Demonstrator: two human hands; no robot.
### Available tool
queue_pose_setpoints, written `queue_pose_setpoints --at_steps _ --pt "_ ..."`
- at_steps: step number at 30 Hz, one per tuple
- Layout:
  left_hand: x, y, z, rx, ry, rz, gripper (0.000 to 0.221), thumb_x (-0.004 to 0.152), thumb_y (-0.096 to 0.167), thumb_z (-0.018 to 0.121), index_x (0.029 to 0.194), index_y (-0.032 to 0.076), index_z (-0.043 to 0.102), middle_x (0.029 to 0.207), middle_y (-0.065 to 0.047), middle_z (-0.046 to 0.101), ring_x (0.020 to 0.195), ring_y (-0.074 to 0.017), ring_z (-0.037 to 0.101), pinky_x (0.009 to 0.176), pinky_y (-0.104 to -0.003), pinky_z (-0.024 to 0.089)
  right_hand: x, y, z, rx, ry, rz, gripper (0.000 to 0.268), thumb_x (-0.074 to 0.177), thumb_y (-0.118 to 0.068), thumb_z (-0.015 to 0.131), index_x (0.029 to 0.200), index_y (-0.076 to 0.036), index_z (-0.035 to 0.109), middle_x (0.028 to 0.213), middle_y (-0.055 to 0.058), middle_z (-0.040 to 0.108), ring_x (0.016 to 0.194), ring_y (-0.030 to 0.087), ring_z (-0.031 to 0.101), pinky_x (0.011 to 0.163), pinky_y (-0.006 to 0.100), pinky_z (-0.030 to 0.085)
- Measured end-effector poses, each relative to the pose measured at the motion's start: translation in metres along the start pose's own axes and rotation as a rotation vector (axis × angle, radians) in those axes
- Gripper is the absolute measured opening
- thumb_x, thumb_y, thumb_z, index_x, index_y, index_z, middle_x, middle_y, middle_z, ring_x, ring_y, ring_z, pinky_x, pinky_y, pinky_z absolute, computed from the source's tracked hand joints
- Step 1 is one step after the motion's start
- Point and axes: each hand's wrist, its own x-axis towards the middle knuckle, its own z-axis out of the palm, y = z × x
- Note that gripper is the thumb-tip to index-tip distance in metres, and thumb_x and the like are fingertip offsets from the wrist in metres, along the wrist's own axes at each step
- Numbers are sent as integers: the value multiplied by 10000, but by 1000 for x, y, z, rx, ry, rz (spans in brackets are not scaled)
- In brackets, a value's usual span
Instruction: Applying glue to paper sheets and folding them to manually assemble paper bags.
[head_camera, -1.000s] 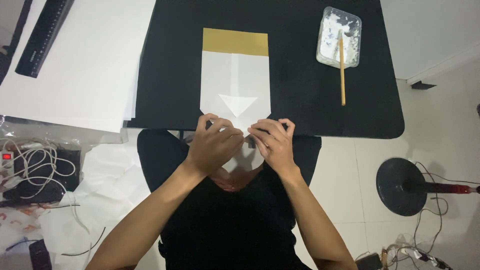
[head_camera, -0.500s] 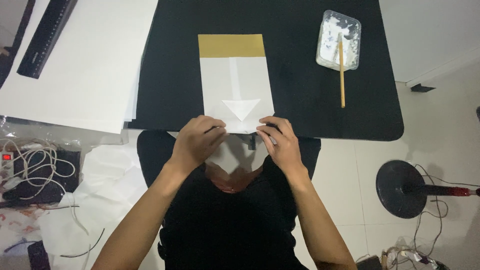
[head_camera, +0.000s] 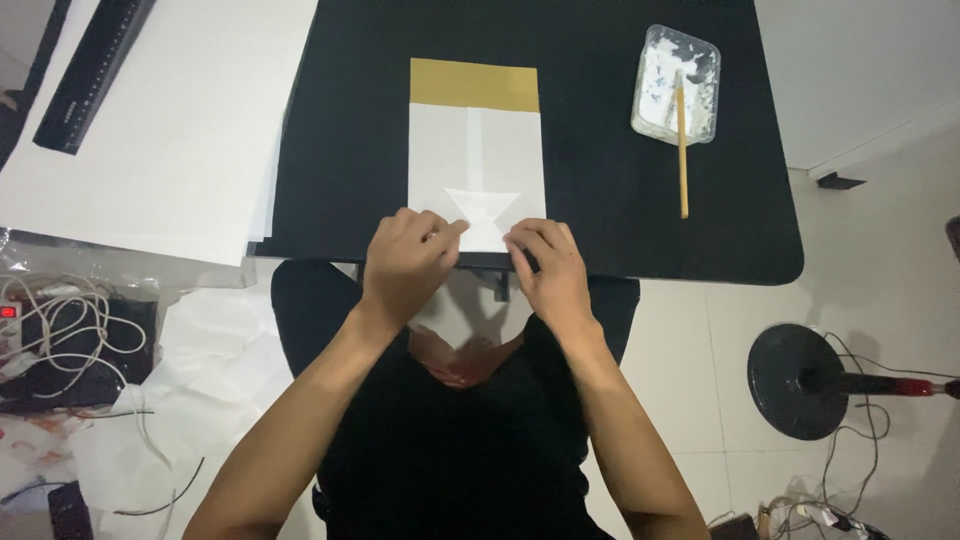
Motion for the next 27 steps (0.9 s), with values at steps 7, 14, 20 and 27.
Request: queue_pose_setpoints --at_steps 7,14,20,27 --pt "23 6 -17 -2 -174 19 227 866 175 767 1074 266 773 756 45 596 708 -115 564 674 -271 508 -5 -11 -1 -190 6 -69 140 914 -40 715 1037 -74 773 993 76 723 912 273 683 756 359 507" --pt "30 6 -11 -13 -241 11 252 935 186 687 1158 257 779 745 -2 612 686 -156 576 683 -300 515 -32 -12 23 -381 -193 -26 379 924 -235 673 1301 -199 693 1240 31 685 1139 249 604 956 512 321" --pt "31 3 -4 -3 -199 34 251 923 169 688 1147 223 784 723 -17 599 645 -164 549 609 -303 484 -26 -15 0 -341 -112 48 315 963 -240 661 1266 -173 710 1223 39 668 1159 246 560 910 516 264" --pt "16 -9 15 2 -73 103 319 968 361 653 1245 214 712 800 -10 564 699 -185 556 603 -317 488 -27 16 -17 -341 -121 196 381 967 -287 659 1318 -142 692 1288 120 652 1188 308 568 941 534 306"
